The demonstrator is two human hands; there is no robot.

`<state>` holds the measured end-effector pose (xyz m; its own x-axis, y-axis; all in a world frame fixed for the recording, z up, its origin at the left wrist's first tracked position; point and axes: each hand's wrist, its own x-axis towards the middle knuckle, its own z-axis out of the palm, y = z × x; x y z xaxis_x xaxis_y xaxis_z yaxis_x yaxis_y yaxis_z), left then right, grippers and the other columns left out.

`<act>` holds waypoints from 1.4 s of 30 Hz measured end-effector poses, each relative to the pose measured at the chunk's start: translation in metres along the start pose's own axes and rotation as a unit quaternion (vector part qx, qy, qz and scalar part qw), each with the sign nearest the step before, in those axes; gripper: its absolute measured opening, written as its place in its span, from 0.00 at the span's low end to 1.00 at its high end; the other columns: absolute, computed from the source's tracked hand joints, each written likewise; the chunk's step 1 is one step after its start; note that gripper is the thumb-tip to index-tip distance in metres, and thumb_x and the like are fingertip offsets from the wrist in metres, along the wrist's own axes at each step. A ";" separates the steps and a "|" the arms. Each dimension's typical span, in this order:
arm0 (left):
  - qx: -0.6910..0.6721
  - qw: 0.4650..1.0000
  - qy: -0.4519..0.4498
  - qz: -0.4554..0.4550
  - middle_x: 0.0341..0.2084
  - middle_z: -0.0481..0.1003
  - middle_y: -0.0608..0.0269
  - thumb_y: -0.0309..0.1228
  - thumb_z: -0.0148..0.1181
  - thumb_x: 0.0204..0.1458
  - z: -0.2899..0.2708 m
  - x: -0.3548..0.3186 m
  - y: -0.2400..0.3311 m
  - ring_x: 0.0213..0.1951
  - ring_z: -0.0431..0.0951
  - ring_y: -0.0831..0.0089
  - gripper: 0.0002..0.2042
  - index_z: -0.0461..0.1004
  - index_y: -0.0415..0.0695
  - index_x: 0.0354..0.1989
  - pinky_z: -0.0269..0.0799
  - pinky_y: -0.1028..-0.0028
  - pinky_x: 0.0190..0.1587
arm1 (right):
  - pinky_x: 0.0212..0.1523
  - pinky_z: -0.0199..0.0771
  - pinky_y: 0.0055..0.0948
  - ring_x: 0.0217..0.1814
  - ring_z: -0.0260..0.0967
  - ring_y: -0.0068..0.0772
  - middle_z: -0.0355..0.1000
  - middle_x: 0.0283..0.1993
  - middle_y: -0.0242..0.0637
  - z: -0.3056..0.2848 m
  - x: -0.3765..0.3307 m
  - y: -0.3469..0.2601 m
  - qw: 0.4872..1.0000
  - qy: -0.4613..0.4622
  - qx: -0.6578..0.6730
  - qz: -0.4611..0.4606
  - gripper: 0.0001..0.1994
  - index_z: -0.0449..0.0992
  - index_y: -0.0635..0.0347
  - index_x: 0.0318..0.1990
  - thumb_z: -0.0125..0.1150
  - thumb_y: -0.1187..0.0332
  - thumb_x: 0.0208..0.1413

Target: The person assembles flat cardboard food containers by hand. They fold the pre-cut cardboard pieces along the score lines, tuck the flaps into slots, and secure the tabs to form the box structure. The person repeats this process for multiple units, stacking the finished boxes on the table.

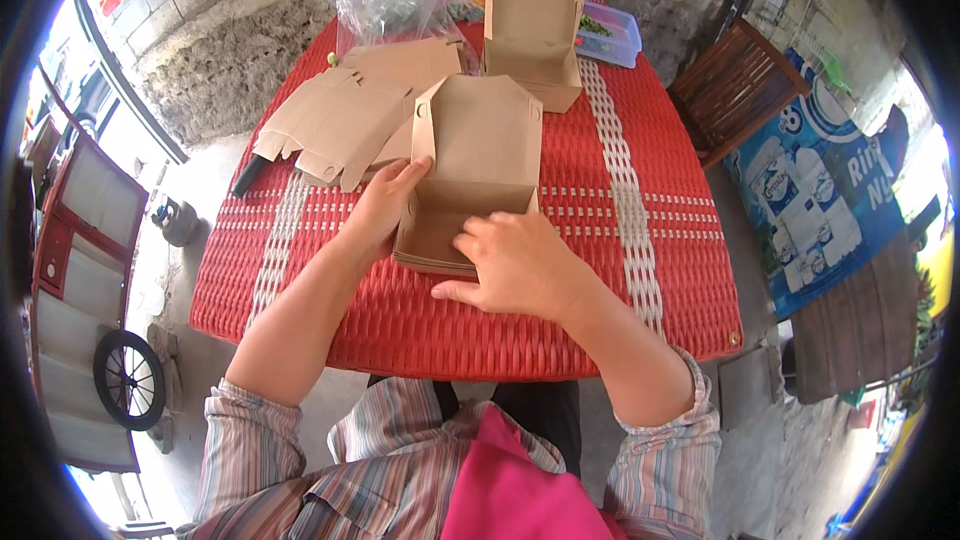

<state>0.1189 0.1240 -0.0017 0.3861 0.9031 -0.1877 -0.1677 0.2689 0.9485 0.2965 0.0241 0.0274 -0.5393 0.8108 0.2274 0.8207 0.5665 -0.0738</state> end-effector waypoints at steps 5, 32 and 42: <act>0.057 0.998 0.014 0.004 0.43 0.75 0.55 0.39 0.53 0.64 -0.003 0.004 -0.006 0.44 0.76 0.70 0.20 0.67 0.33 0.54 0.75 0.68 0.46 | 0.40 0.77 0.41 0.39 0.77 0.44 0.77 0.38 0.41 0.000 0.005 0.004 0.995 -0.077 0.044 0.034 0.20 0.81 0.61 0.38 0.66 0.51 0.48; 0.701 0.674 0.203 0.114 0.68 0.57 0.54 0.39 0.65 0.49 -0.065 0.021 0.015 0.70 0.52 0.52 0.36 0.59 0.44 0.67 0.48 0.46 0.69 | 0.54 0.72 0.42 0.46 0.76 0.43 0.78 0.45 0.34 -0.015 -0.046 0.136 0.905 0.217 -0.142 0.337 0.12 0.80 0.53 0.45 0.63 0.69 0.53; 0.693 0.677 0.192 0.155 0.61 0.65 0.53 0.32 0.52 0.60 -0.074 0.012 0.019 0.65 0.62 0.51 0.20 0.65 0.43 0.60 0.59 0.47 0.63 | 0.71 0.46 0.52 0.61 0.66 0.30 0.72 0.53 0.28 -0.013 -0.036 0.137 0.870 0.188 -0.245 0.384 0.21 0.76 0.44 0.55 0.66 0.67 0.51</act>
<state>0.0526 0.1649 -0.0045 0.2178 0.9363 0.2755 0.9290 -0.2855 0.2356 0.4307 0.0707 0.0222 0.2281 0.7647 0.6027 0.9433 -0.3269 0.0578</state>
